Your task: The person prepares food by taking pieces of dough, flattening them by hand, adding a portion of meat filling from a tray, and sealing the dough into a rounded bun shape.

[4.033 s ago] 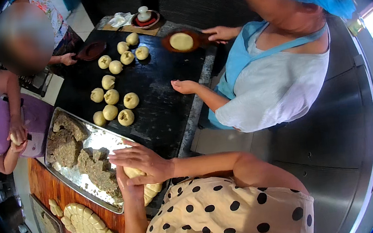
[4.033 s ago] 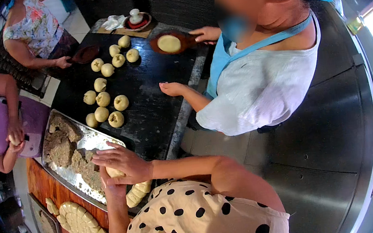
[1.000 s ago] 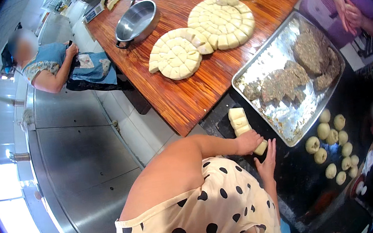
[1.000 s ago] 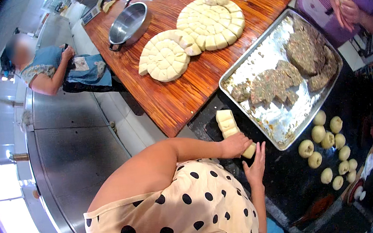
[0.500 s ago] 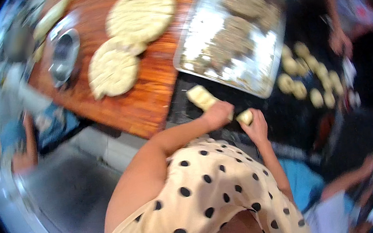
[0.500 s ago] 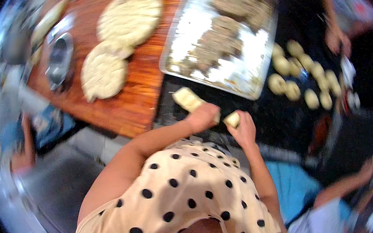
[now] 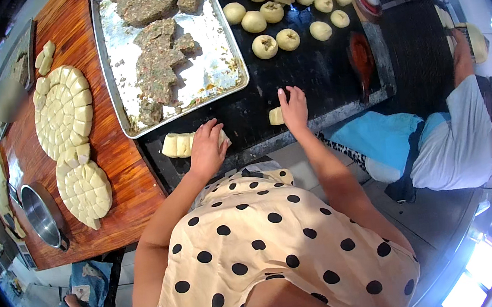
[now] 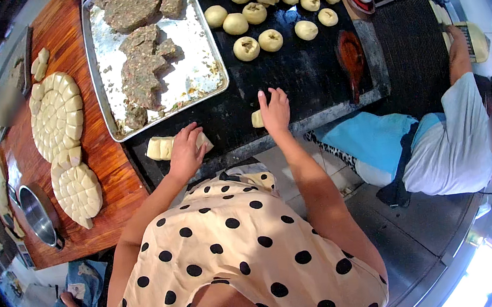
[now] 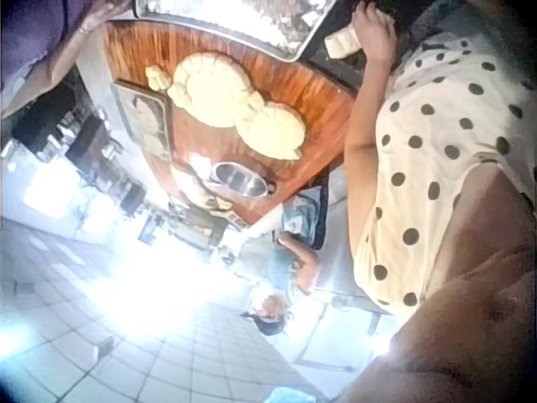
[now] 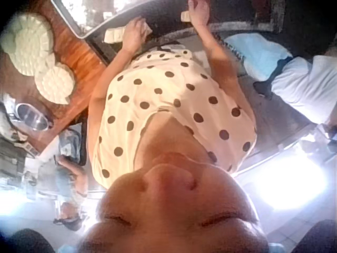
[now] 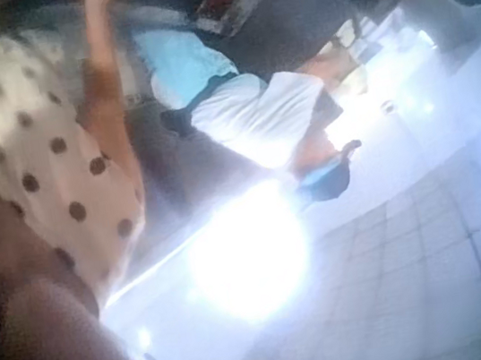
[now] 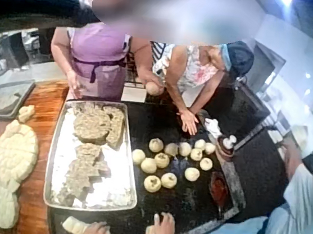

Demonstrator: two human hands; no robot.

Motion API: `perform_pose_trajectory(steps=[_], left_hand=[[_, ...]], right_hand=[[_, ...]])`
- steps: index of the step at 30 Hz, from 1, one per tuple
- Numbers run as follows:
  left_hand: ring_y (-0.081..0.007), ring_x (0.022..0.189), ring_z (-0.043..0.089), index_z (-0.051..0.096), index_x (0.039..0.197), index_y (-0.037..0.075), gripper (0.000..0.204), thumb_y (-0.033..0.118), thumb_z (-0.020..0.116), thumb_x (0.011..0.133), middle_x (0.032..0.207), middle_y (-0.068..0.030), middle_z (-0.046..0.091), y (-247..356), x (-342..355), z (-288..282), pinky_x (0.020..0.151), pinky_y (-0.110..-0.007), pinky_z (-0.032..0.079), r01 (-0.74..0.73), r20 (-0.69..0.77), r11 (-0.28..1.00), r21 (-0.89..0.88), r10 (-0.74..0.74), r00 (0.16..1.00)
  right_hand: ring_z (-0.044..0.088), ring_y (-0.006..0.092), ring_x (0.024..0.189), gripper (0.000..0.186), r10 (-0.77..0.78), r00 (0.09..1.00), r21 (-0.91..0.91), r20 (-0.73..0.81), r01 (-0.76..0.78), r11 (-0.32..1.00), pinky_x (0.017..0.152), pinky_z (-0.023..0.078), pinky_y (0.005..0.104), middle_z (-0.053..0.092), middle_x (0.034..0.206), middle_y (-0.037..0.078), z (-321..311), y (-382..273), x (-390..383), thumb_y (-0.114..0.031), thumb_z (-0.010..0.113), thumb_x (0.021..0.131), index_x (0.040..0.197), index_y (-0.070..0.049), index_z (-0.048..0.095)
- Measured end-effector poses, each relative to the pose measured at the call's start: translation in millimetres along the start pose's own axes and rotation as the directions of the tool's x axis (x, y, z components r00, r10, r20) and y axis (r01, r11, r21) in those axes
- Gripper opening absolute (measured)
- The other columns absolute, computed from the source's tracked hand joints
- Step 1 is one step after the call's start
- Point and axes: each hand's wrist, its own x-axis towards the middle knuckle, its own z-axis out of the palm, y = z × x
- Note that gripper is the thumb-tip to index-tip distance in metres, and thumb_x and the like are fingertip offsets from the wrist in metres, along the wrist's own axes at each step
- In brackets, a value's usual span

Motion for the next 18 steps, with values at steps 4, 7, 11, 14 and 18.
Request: perform_pose_trajectory(steps=[4, 7, 11, 14, 18], left_hand=[[-0.0377, 0.122, 0.052, 0.06, 0.12, 0.003, 0.037, 0.011, 0.069, 0.085, 0.131, -0.0166, 0.055, 4.7, 6.0, -5.8, 0.105, -0.045, 0.043, -0.039, -0.013, 0.997, -0.061, 0.039, 0.999], [-0.0374, 0.124, 0.052, 0.062, 0.118, 0.004, 0.033, 0.01, 0.068, 0.087, 0.131, -0.0156, 0.056, 6.0, 9.0, -8.8, 0.105, -0.045, 0.043, -0.009, -0.034, 0.994, -0.113, 0.006, 0.999], [-0.0366, 0.125, 0.052, 0.062, 0.118, 0.003, 0.031, 0.009, 0.067, 0.088, 0.132, -0.0153, 0.057, 6.2, 8.4, -10.0, 0.105, -0.045, 0.044, 0.074, -0.021, 0.984, -0.164, -0.078, 0.997], [-0.036, 0.126, 0.053, 0.063, 0.118, 0.003, 0.03, 0.008, 0.067, 0.088, 0.131, -0.0155, 0.058, 6.9, 10.1, -8.3, 0.105, -0.045, 0.043, 0.098, -0.011, 0.97, -0.222, -0.103, 0.995], [-0.0361, 0.125, 0.053, 0.064, 0.117, 0.003, 0.028, 0.008, 0.066, 0.089, 0.129, -0.0158, 0.059, 16.5, 17.9, -14.9, 0.105, -0.044, 0.044, 0.081, -0.015, 0.962, -0.259, -0.087, 0.996]], right_hand=[[0.02, 0.0382, 0.149, 0.066, 0.089, 0.996, -0.199, -0.004, -0.088, 0.976, 0.122, 0.017, 0.048, 0.024, 0.159, 0.026, 36.5, -13.1, -9.8, -0.046, 0.042, 0.103, 0.149, 0.001, 0.037], [0.019, 0.0392, 0.15, 0.069, 0.038, 0.997, -0.26, -0.063, -0.053, 0.964, 0.122, 0.014, 0.05, 0.023, 0.16, 0.025, 45.3, -17.7, -12.6, -0.048, 0.044, 0.101, 0.151, -0.001, 0.034], [0.02, 0.0392, 0.149, 0.069, -0.044, 0.997, -0.334, -0.07, 0.018, 0.942, 0.122, 0.015, 0.0508, 0.024, 0.16, 0.023, 45.7, -20.8, -5.5, -0.048, 0.048, 0.099, 0.153, -0.006, 0.034], [0.021, 0.0402, 0.148, 0.069, -0.111, 0.99, -0.348, -0.086, 0.074, 0.935, 0.121, 0.015, 0.052, 0.027, 0.159, 0.023, 44.9, -15.5, 1.9, -0.046, 0.051, 0.097, 0.153, -0.009, 0.035], [0.02, 0.0407, 0.149, 0.069, -0.136, 0.988, -0.36, -0.068, 0.103, 0.927, 0.121, 0.014, 0.0529, 0.025, 0.16, 0.023, 42.3, -14.6, 10.3, -0.046, 0.05, 0.097, 0.154, -0.009, 0.034]])
